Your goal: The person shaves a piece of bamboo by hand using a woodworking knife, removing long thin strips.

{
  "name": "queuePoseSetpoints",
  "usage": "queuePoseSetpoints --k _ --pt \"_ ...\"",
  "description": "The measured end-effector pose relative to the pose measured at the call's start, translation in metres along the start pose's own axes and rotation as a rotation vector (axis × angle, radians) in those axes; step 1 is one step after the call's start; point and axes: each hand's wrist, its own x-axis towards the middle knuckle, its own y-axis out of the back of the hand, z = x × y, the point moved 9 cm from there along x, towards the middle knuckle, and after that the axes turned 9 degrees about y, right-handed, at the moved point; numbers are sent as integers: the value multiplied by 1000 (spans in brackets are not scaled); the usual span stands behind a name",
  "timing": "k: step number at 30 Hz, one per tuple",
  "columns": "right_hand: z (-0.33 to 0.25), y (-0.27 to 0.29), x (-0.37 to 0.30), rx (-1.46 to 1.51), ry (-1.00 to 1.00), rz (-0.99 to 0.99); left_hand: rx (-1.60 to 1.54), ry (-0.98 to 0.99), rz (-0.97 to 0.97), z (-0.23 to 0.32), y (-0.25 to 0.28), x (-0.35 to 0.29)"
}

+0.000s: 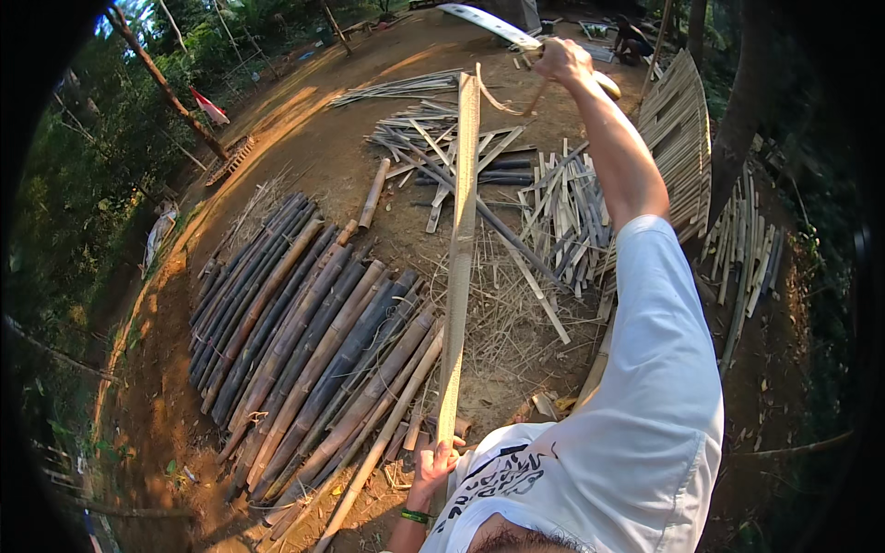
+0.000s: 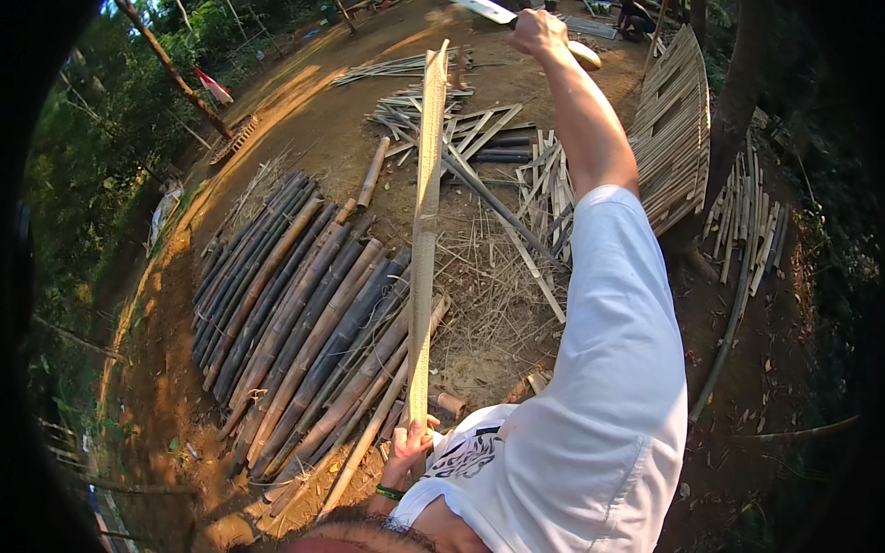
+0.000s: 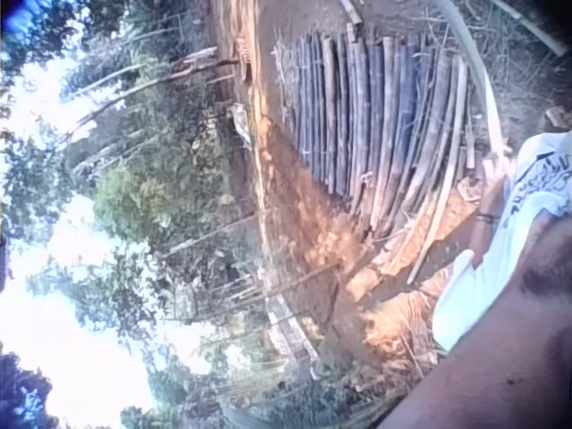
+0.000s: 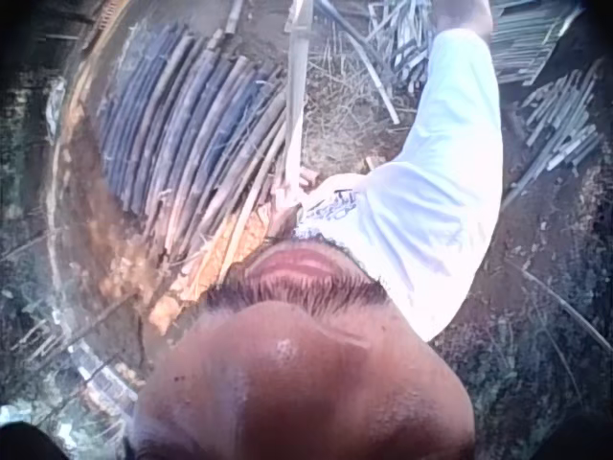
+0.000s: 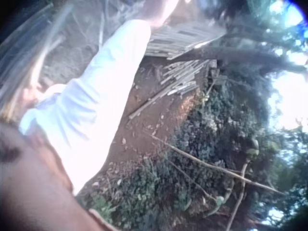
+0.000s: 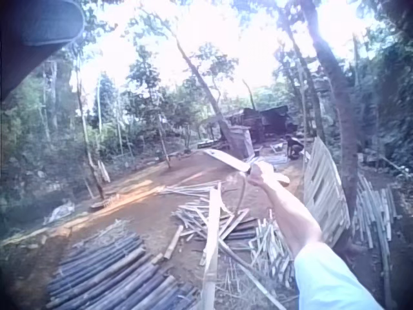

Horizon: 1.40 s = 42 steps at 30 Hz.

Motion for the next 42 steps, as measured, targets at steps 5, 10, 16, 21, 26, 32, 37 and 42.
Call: queuePoseSetpoints --k 5,10,16,21,26,32,37,42 --pt "19 7 -22 276 -152 58 -215 26 -19 3 10 8" --pt "-39 -29 -107 744 56 29 -222 90 193 -3 36 3" --pt "-102 -31 -260 637 204 -134 147 -134 445 8 50 11" --pt "-182 -61 -408 525 545 -217 13 -112 367 -15 45 26" --pt "-223 -72 -462 535 884 -149 -89 45 261 -18 38 24" --pt "-129 -67 -254 380 235 -277 25 13 255 1 24 9" --pt "-108 -33 -230 1153 100 -497 48 61 463 21 59 -5" --pt "-123 -61 -272 1306 109 -674 384 -31 635 -11 107 5"
